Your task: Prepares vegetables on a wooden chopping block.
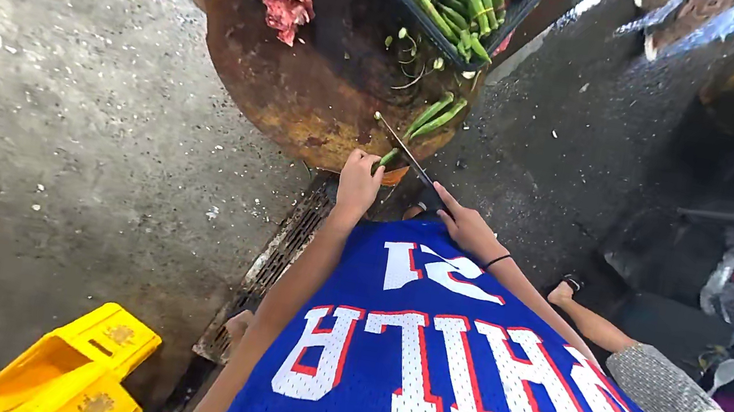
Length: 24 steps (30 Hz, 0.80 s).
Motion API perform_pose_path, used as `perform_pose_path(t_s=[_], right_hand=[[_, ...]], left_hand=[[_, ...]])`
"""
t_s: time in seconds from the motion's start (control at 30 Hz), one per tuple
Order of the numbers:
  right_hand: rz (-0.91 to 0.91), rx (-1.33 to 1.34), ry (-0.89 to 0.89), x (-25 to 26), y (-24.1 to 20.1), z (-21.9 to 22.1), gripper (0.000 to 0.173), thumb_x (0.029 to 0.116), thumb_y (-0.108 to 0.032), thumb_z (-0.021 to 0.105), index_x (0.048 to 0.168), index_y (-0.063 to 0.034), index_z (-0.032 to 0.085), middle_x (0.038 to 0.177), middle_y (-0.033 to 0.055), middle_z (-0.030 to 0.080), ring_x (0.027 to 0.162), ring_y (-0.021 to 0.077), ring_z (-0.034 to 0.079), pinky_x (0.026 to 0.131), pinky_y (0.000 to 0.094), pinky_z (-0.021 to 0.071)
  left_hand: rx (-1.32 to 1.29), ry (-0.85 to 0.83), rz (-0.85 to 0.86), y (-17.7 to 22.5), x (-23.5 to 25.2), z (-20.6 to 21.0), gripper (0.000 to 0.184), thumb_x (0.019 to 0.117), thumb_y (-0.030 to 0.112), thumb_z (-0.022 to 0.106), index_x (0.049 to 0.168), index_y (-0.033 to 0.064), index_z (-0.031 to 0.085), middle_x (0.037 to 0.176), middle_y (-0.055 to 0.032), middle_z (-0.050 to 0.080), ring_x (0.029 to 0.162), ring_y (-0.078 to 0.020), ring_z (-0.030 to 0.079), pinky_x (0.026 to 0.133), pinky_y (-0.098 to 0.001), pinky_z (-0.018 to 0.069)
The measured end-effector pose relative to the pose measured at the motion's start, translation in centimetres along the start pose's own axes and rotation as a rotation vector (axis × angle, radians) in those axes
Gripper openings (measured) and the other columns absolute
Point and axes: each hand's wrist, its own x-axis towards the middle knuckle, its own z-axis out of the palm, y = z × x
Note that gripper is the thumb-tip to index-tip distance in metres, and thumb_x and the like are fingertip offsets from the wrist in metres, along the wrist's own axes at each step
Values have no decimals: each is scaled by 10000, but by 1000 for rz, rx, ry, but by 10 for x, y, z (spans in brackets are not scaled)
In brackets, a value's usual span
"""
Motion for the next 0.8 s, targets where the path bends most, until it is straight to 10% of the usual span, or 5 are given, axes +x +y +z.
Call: perform_pose_path(t_s=[0.2, 0.6, 0.8], right_hand=[[-154, 19, 156, 2, 1, 9, 590, 1106, -302, 445, 1651, -309, 221, 974, 179, 728, 866, 374, 721, 797, 581, 582], [-32, 157, -30, 16, 28, 20, 581, 1096, -438, 423, 1617, -504, 175, 1011, 149, 741, 792, 333, 718, 722, 592, 578], [-98, 161, -87, 36, -16, 2, 592, 1113, -362, 412, 1650, -386, 163, 1044, 191, 734, 857, 373, 721, 813, 594, 570]], left_hand=[[16, -29, -14, 0, 2, -1, 301, 1023, 256, 627, 1216, 44, 717, 1279, -193, 634, 1174, -323, 637, 1036, -464, 518], [8, -67, -266, -2, -9, -15, 307, 998, 305, 646, 1191, 82, 729, 1166, -139, 726, 1133, -306, 680, 998, -538, 530], [-116, 78, -259, -6, -11, -5, 295, 983, 254, 673, 1210, 69, 706, 1124, -101, 742, 1074, -219, 705, 991, -445, 546]])
